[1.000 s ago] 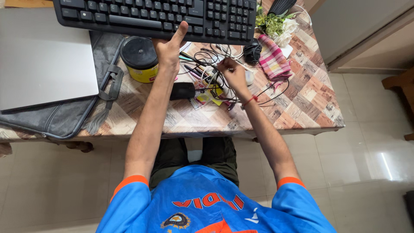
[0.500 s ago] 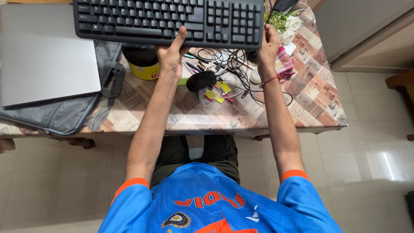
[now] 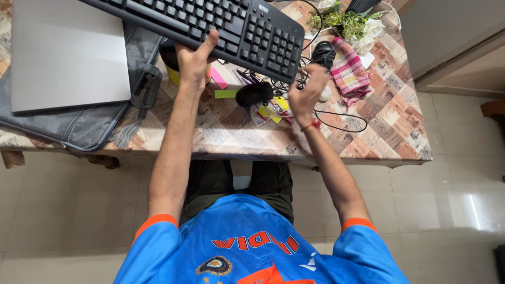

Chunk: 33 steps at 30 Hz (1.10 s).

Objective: The person organizes a cluttered desk by sorting tangled wires and coiling a computer mouse cable. They handle a keyboard, a mouse, and various cables, arranging them neatly on the table surface.

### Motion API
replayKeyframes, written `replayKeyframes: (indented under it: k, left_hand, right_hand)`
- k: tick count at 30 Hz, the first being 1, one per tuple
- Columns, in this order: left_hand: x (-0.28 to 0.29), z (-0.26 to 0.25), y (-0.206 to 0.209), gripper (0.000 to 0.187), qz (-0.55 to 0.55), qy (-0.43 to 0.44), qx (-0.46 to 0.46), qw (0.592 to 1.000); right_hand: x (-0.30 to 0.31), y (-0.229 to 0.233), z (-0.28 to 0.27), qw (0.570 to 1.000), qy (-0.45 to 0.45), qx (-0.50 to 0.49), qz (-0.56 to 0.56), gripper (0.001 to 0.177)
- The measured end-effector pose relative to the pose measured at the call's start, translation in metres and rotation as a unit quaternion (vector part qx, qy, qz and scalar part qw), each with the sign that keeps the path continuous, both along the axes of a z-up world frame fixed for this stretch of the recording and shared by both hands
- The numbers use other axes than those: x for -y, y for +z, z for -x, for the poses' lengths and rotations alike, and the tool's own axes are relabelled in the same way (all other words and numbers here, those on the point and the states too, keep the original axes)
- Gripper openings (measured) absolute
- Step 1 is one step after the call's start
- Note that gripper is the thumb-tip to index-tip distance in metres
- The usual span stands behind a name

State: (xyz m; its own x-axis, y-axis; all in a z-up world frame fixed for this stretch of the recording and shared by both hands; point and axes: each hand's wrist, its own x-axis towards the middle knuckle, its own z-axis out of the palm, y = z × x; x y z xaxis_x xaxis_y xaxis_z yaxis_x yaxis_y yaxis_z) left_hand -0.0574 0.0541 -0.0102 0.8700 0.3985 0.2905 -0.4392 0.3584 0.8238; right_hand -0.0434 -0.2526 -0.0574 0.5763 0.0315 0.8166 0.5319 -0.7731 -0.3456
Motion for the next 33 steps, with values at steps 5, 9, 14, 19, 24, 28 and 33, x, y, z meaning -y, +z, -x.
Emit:
replayKeyframes:
  k: [5,9,14,19,24,28,33]
  left_hand:
    - [-0.015,0.0,0.009,0.055,0.025,-0.002,0.007,1.0]
    - [-0.011,0.001,0.013,0.05,0.07,-0.01,0.021,0.997]
    - [-0.006,0.005,0.017,0.052,0.075,-0.008,0.012,0.997]
    - [0.011,0.001,0.012,0.051,0.06,-0.041,0.042,0.996]
    - [0.042,-0.007,0.006,0.048,0.073,-0.09,0.022,0.993]
    - [0.067,-0.016,-0.007,0.045,0.031,-0.117,-0.043,0.992]
    - [0.101,-0.019,-0.026,0.048,0.025,-0.164,-0.055,0.985]
  right_hand:
    - [-0.03,0.017,0.036,0.954,0.242,-0.108,0.138,0.07]
    - [-0.046,0.017,0.032,0.926,0.238,-0.077,0.283,0.092]
    - [-0.03,0.015,0.02,0.922,0.17,-0.247,0.244,0.078]
    - [0.024,0.018,-0.011,0.965,0.076,-0.191,0.162,0.068]
    - [0.08,0.032,-0.021,0.98,-0.056,-0.147,0.122,0.07]
    - [0.126,0.033,-0.034,0.977,-0.128,-0.156,0.07,0.071]
    - [0.19,-0.036,-0.072,0.974,-0.093,-0.111,0.172,0.067]
